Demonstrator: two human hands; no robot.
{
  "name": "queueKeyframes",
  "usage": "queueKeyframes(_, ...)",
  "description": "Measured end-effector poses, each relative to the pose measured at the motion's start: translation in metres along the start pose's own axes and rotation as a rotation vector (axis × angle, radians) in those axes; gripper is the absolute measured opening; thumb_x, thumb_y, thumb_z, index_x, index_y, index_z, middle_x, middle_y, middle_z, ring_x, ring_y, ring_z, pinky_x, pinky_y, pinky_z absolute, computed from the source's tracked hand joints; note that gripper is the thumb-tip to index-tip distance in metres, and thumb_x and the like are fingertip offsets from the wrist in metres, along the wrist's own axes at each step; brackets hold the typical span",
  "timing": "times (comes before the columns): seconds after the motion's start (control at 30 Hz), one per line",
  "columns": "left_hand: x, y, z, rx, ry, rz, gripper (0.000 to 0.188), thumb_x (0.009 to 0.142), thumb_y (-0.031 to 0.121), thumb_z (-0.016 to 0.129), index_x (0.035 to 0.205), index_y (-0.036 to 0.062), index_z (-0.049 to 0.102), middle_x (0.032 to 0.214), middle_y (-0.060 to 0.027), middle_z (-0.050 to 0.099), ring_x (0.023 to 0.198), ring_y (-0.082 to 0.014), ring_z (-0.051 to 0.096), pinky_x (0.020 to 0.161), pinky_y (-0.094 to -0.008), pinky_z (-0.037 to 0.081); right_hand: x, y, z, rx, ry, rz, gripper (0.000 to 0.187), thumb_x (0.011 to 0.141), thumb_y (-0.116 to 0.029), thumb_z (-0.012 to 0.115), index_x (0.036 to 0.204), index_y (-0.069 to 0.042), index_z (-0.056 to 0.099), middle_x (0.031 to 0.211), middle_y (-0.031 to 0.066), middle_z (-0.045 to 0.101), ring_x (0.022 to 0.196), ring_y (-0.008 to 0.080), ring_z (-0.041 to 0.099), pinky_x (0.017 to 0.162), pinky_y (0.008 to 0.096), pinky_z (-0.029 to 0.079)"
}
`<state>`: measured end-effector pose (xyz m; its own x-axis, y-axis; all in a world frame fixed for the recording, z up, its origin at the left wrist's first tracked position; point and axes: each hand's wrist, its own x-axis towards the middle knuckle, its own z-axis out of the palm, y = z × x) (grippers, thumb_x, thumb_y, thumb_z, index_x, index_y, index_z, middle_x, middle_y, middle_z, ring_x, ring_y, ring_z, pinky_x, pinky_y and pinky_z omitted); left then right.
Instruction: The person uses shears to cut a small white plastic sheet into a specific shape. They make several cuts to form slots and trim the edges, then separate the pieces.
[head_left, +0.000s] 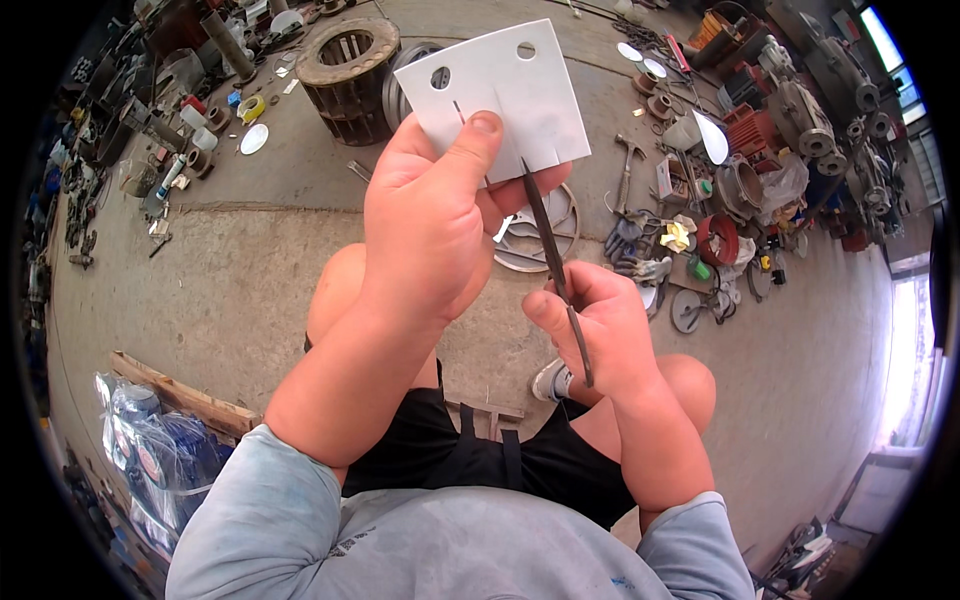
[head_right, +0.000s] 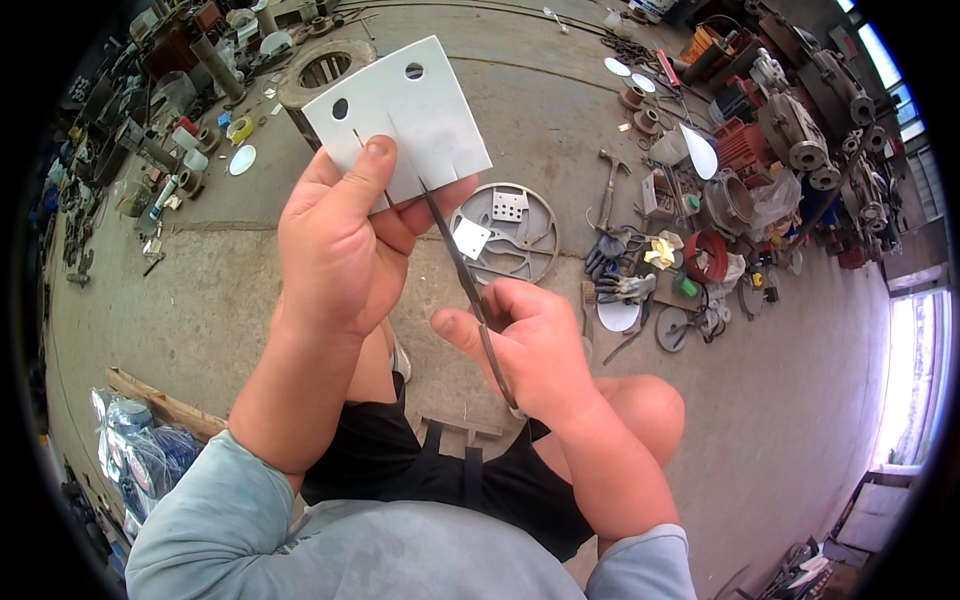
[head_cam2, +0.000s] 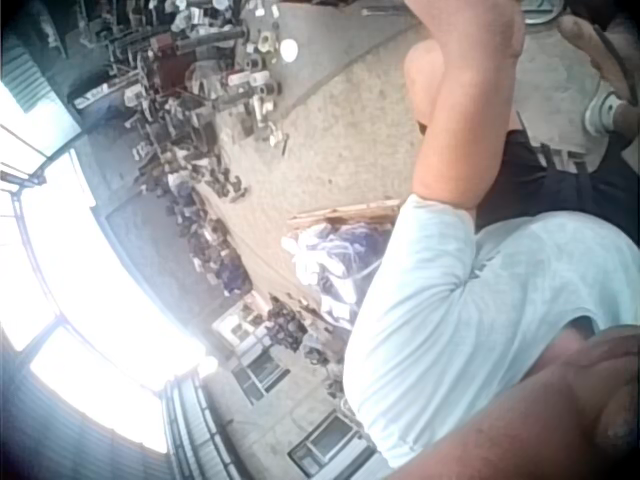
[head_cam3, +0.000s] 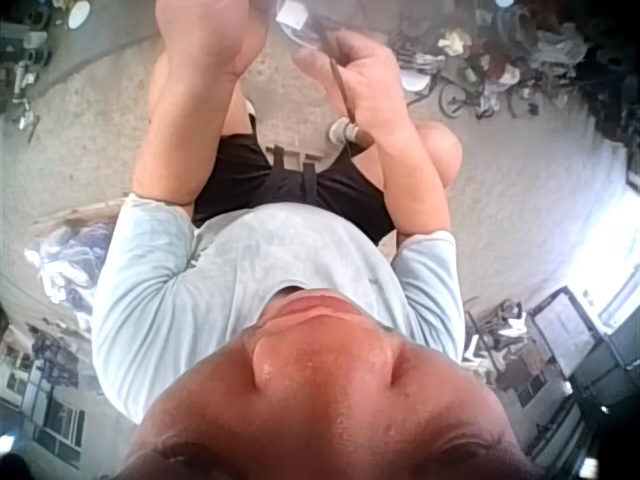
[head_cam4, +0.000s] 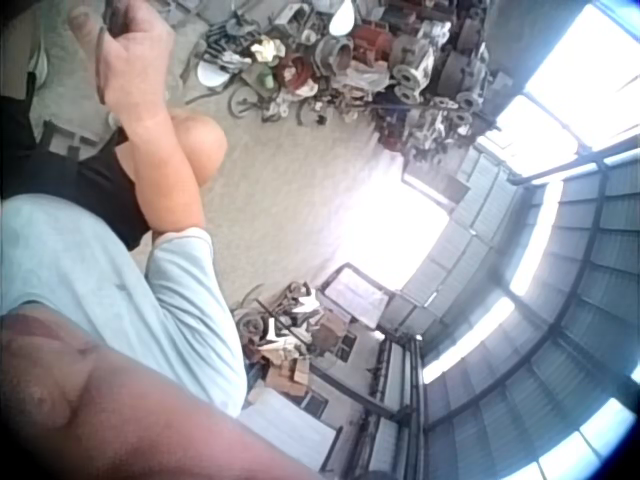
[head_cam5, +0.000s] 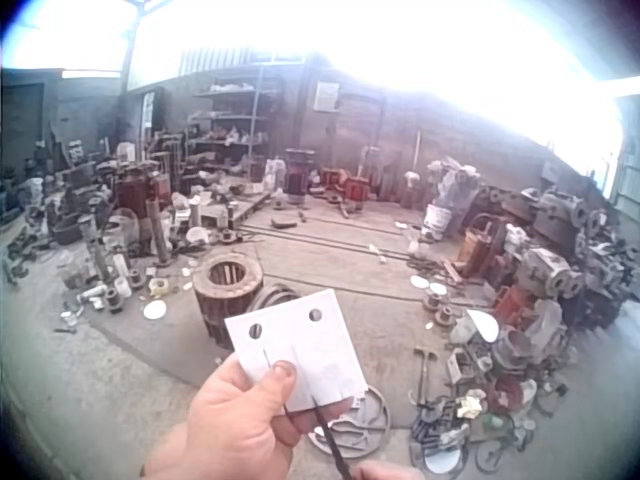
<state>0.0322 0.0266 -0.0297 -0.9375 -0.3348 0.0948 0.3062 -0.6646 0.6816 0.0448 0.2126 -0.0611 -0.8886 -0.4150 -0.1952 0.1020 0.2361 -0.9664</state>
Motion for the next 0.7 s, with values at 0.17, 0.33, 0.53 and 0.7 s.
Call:
queueKeyframes(0.17,0.0010,0.0016,-0.0033,-0.008,-0.039,0.011,0.031,0.114,0.014,0.055,0.137,-0.0070,0.053,0.134,-0.0212,0.069,0.120,-0.0363,0.072,0.102,-0.0564,0.063,-0.0019,-0.0045,0.0015,0.065,-0.007,0.032,0.051,0.090,-0.037,0.093,0.074,-0.004,0.058,0.061,-0.0049,0.052,0.052,0.0034,0.045,0.045,0.0268,0.033)
queueKeyframes(0.33,0.0004,0.0013,-0.0027,0.019,-0.062,0.022,0.032,0.114,0.013,0.055,0.138,-0.0073,0.053,0.136,-0.0219,0.067,0.121,-0.0370,0.072,0.103,-0.0570,0.063,0.0011,-0.0046,0.0021,0.099,-0.018,0.067,0.045,0.092,-0.037,0.091,0.082,-0.004,0.063,0.068,-0.0070,0.054,0.058,0.0018,0.046,0.050,0.0237,0.033)
queueKeyframes(0.53,0.0004,0.0018,-0.0042,0.020,-0.068,0.008,0.033,0.114,0.013,0.054,0.139,-0.0081,0.052,0.136,-0.0222,0.067,0.121,-0.0376,0.071,0.103,-0.0570,0.063,0.0002,-0.0040,-0.0024,0.104,-0.047,0.068,0.043,0.093,-0.039,0.090,0.088,-0.004,0.066,0.071,-0.0069,0.057,0.060,0.0013,0.047,0.051,0.0219,0.033)
queueKeyframes(0.7,0.0005,0.0022,-0.0046,0.029,-0.071,-0.015,0.034,0.114,0.013,0.055,0.140,-0.0089,0.051,0.135,-0.0224,0.068,0.120,-0.0375,0.072,0.103,-0.0564,0.063,0.0035,-0.0041,0.0025,0.163,-0.017,0.106,0.042,0.090,-0.031,0.092,0.077,-0.005,0.063,0.064,-0.0061,0.053,0.053,0.0029,0.044,0.047,0.0255,0.032)
